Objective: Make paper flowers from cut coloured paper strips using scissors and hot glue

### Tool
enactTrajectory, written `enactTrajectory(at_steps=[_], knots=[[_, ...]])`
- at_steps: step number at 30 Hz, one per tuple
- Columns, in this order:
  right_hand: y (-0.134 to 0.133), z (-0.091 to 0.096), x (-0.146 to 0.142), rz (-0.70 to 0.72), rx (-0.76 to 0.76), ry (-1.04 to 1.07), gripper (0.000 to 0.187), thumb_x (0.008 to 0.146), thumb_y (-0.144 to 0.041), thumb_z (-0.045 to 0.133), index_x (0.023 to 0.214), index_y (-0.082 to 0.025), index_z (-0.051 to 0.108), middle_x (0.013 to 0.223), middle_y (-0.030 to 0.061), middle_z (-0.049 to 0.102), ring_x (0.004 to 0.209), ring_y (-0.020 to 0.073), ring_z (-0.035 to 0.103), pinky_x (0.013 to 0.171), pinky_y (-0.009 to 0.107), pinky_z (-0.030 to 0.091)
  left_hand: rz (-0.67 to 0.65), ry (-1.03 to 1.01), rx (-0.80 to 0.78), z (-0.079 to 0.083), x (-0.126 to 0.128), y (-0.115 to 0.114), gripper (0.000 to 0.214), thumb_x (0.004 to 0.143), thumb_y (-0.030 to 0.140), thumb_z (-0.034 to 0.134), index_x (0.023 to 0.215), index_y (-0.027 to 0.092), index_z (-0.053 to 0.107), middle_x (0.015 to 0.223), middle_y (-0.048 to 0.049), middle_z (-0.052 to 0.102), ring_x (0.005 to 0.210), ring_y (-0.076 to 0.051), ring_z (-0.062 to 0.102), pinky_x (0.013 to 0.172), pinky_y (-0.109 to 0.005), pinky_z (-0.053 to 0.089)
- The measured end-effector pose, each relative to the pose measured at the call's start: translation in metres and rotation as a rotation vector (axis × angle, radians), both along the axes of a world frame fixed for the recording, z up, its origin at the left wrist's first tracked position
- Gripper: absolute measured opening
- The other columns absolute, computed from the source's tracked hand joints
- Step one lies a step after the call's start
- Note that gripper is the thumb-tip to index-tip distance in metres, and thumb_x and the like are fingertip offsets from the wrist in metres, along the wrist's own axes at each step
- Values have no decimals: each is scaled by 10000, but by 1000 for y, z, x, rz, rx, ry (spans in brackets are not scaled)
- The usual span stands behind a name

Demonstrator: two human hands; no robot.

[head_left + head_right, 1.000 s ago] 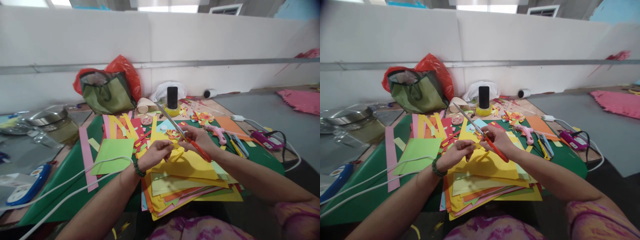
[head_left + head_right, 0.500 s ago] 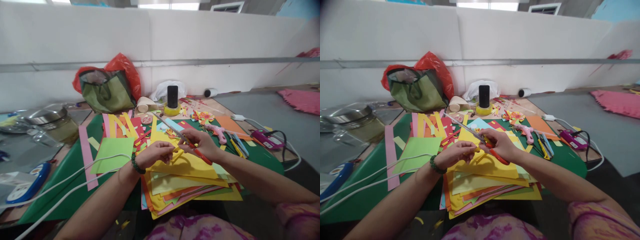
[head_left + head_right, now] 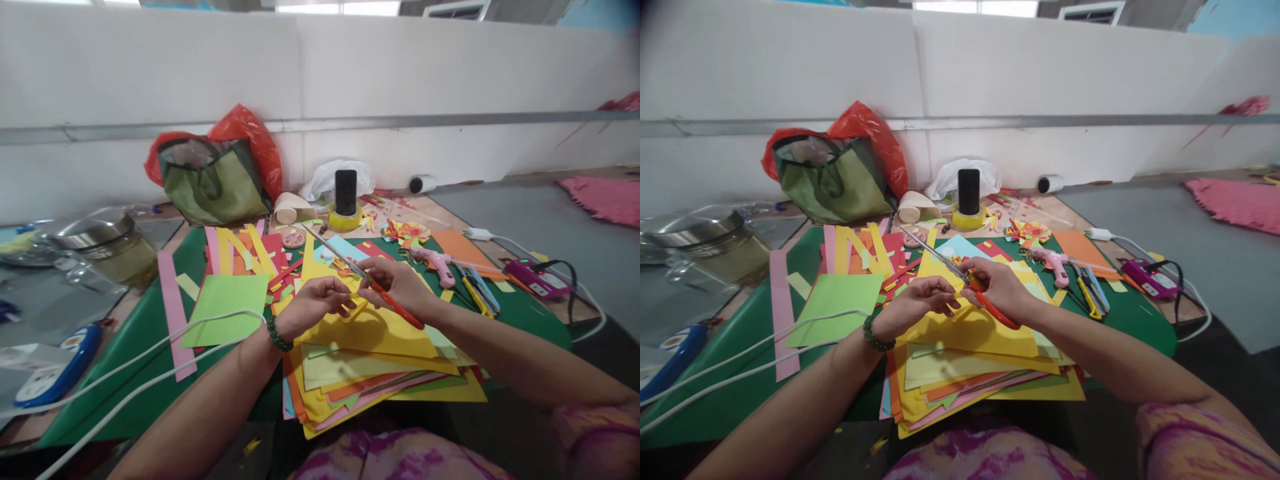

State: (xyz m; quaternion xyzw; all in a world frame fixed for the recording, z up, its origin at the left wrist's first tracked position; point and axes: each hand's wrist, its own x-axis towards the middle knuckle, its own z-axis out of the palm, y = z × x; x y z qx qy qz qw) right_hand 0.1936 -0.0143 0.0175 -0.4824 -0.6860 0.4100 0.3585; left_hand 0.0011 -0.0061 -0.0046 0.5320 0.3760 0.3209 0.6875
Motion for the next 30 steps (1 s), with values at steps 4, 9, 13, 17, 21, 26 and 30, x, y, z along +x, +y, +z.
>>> enactTrajectory(at_steps=[4,9,13,17,21,26,30], knots=[[2,0,3,3,-32,18,355,636,-297,675,961,-176,601,611,-30,581,507,121,521,462,245,426,-26,61,62,-3,-3,3,403,640,488,804,730,138,625,681,-58,710,618,-148,668,638,-267,521],[2,4,4,-9,-143,54,419,581,-302,744,950,-179,587,574,-57,565,444,100,500,417,231,431,-108,185,250,1,-7,4,386,762,520,688,793,139,639,752,-93,726,706,-191,693,683,-306,541],[-1,13,-1,-76,-251,101,430,597,-290,732,987,-176,591,527,-75,553,400,86,484,381,196,363,86,474,944,-3,-6,0,362,781,421,706,1048,180,662,1082,-125,706,987,-259,661,860,-394,520],[-4,17,-9,-52,-371,208,470,595,-290,734,1020,-155,585,431,-98,487,388,86,460,376,180,319,164,580,1388,-9,-4,-2,216,909,239,528,1037,201,698,947,-95,735,827,-201,664,782,-357,501],[-5,13,-8,-33,-384,246,494,588,-341,774,1001,-160,573,520,-79,559,392,76,488,384,184,358,130,564,1222,-6,-4,-2,235,906,241,519,924,219,753,779,-70,744,692,-179,650,712,-312,467],[-3,8,4,-51,-187,133,487,587,-383,805,969,-187,576,651,-21,655,462,112,564,405,215,434,-32,415,642,7,-2,-4,218,837,274,575,774,191,767,726,-65,744,653,-179,659,636,-255,466],[-5,3,6,26,-142,81,434,575,-310,804,938,-181,603,638,-14,642,503,117,561,446,229,456,-80,287,397,12,-1,-5,207,792,295,616,720,155,751,653,-56,714,619,-158,627,618,-238,468]])
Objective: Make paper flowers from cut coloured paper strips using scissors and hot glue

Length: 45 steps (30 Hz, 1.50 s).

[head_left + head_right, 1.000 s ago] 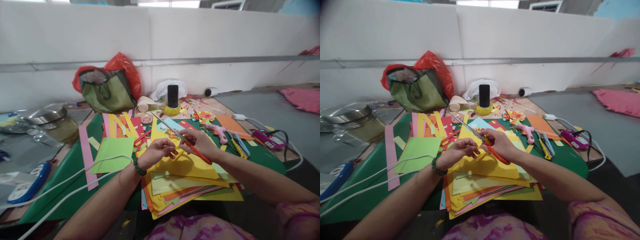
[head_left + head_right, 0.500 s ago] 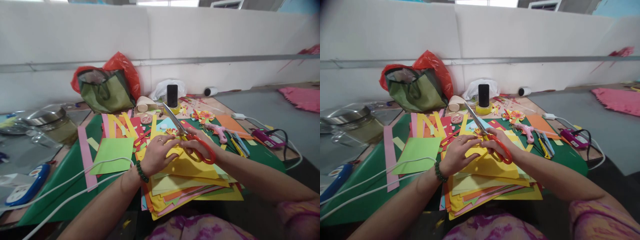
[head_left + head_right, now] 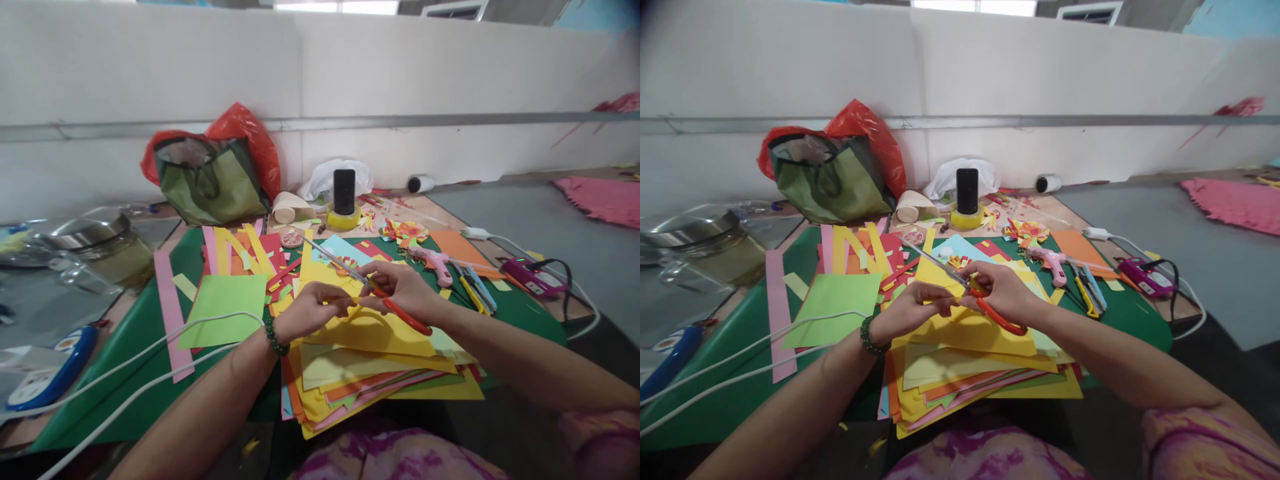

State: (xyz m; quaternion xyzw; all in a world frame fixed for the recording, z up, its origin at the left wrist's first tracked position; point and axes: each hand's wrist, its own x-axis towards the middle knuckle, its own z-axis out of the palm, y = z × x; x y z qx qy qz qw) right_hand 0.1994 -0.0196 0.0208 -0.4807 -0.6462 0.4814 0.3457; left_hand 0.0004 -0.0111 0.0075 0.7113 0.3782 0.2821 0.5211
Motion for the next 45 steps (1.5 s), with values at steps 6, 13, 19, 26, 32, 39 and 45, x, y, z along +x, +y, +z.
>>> enactTrajectory(at_steps=[6,13,19,26,32,39,45], knots=[[-5,0,-5,6,-3,13,355,635,-290,717,935,-185,559,606,-37,589,473,104,506,420,228,448,103,-170,-181,-7,0,3,195,666,338,773,703,150,739,625,-40,675,602,-142,588,618,-257,471],[-8,4,-5,-71,30,40,395,639,-317,741,953,-190,539,634,-38,603,498,104,525,424,222,474,209,-465,-500,-10,0,8,317,582,280,849,837,160,703,676,15,652,597,-74,576,633,-206,463],[-5,5,-13,-98,34,57,443,630,-383,772,955,-192,538,622,-55,581,449,76,473,409,219,462,204,-476,-478,-13,6,3,359,549,353,874,795,132,734,675,-19,679,613,-98,600,663,-240,503],[-4,-3,2,55,122,-6,459,735,-520,693,1035,-210,535,780,2,594,631,133,550,574,270,507,246,-435,-392,-16,2,7,366,569,440,855,726,139,719,699,-40,711,621,-131,639,688,-287,539],[-22,9,49,220,185,-257,662,802,-687,545,1268,-218,532,989,88,622,767,198,582,675,301,501,287,-495,-455,-14,-4,13,396,586,467,847,727,127,700,750,-53,740,655,-137,673,767,-306,550],[-48,14,63,168,194,-583,717,791,-746,482,1292,-243,584,970,113,667,881,298,628,746,371,514,284,-533,-465,-12,-5,10,389,621,451,833,805,135,702,837,-73,762,738,-168,708,767,-297,539],[-51,13,60,257,166,-613,714,810,-708,492,1292,-190,588,787,84,639,771,265,634,713,349,512,241,-491,-447,-12,-2,8,390,640,469,810,787,119,719,889,-121,764,770,-192,714,768,-303,534]])
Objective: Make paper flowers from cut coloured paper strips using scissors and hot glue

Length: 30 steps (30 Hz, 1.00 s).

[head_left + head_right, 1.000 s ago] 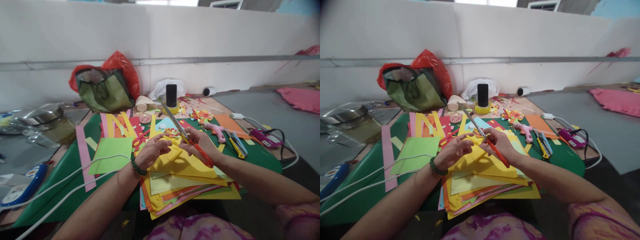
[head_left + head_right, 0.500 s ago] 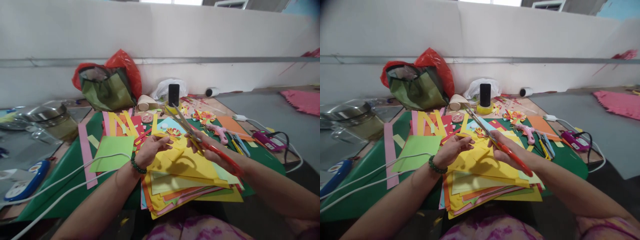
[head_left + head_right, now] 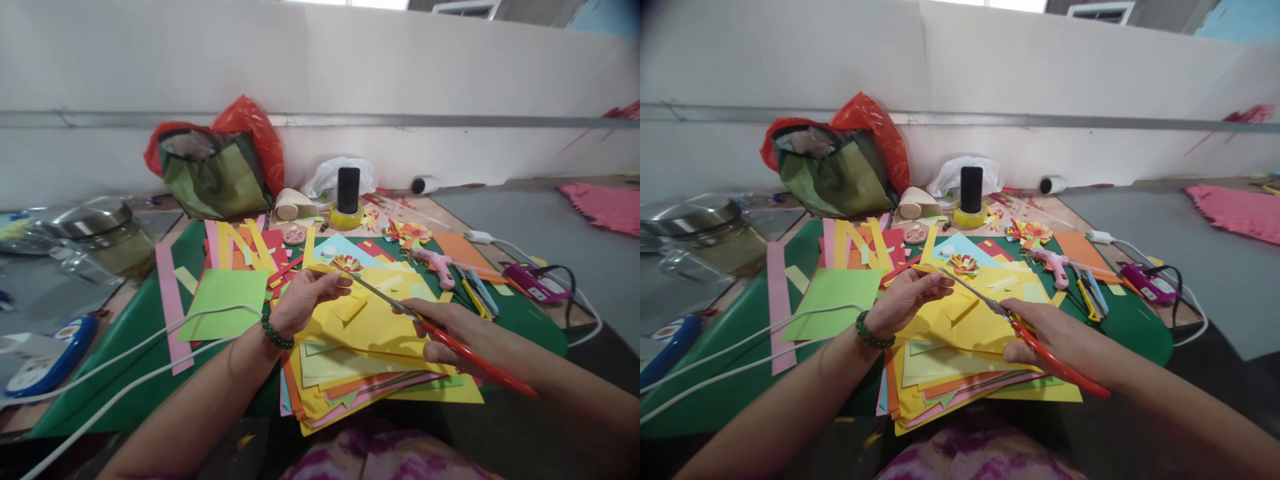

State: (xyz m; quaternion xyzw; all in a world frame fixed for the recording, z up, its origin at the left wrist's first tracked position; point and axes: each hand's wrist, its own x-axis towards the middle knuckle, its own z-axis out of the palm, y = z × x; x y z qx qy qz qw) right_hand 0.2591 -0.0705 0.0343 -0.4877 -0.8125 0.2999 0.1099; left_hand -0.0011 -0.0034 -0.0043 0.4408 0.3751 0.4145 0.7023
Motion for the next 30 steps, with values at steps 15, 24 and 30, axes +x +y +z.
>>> enactTrajectory(at_steps=[15,24,30], knots=[[1,-9,3,-3,-1,47,766,776,-783,466,1233,-192,636,710,58,622,677,228,586,642,306,458,27,-7,45,0,3,-2,423,607,499,813,765,118,722,815,-112,760,751,-196,699,805,-345,542],[1,-7,1,19,-49,14,854,780,-821,392,1275,-156,599,689,38,581,655,206,548,641,302,445,44,-3,51,0,4,-3,389,609,478,814,744,123,729,795,-107,762,730,-188,697,785,-332,546],[2,-8,2,9,-10,35,829,762,-821,429,1248,-178,623,745,56,618,694,218,573,638,296,446,70,-16,46,1,5,-3,392,586,484,826,725,130,731,771,-94,761,705,-174,691,753,-305,545]])
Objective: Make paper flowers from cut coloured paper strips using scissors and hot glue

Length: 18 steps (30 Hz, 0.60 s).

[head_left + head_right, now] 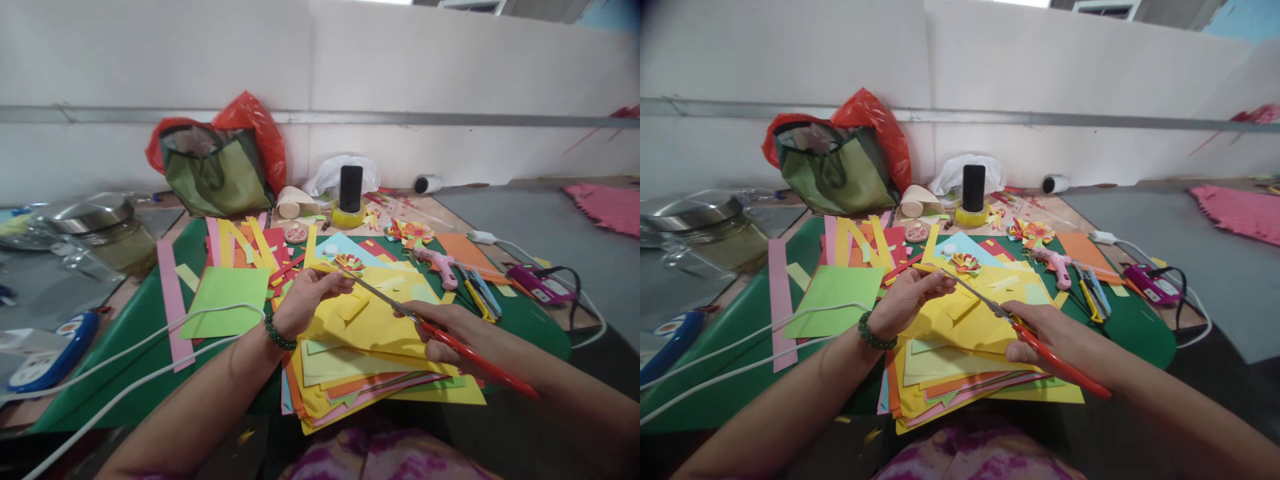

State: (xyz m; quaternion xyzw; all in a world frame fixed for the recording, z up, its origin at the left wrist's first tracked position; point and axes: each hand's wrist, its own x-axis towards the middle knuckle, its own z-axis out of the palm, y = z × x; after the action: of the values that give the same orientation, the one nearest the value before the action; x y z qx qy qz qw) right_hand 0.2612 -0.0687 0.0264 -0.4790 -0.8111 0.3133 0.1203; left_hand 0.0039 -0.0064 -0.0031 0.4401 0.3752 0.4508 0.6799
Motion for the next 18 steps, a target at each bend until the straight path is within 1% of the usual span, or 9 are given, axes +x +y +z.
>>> enactTrajectory(at_steps=[7,11,14,18], knots=[[-1,4,-4,-16,-73,8,826,766,-821,424,1232,-167,622,692,37,583,662,206,552,599,283,431,-4,0,1,1,0,-1,406,582,495,825,728,128,732,770,-99,761,706,-179,691,765,-316,542],[-1,9,-8,-16,-142,30,777,783,-799,437,1196,-167,622,641,7,531,590,170,502,549,263,406,-7,11,16,-1,0,-1,395,610,490,809,740,125,732,797,-111,762,724,-189,695,771,-325,538],[-2,12,-11,-17,-154,34,785,776,-810,432,1167,-156,619,632,-8,502,553,141,449,515,244,369,-1,11,11,-1,0,-1,404,599,497,813,734,125,733,792,-111,762,719,-187,694,762,-318,536],[-2,13,-12,-21,-154,26,801,771,-826,407,1142,-151,628,634,-13,483,563,137,426,525,244,356,11,0,-2,0,1,-2,427,568,513,827,730,130,733,773,-97,761,704,-175,690,744,-299,533]])
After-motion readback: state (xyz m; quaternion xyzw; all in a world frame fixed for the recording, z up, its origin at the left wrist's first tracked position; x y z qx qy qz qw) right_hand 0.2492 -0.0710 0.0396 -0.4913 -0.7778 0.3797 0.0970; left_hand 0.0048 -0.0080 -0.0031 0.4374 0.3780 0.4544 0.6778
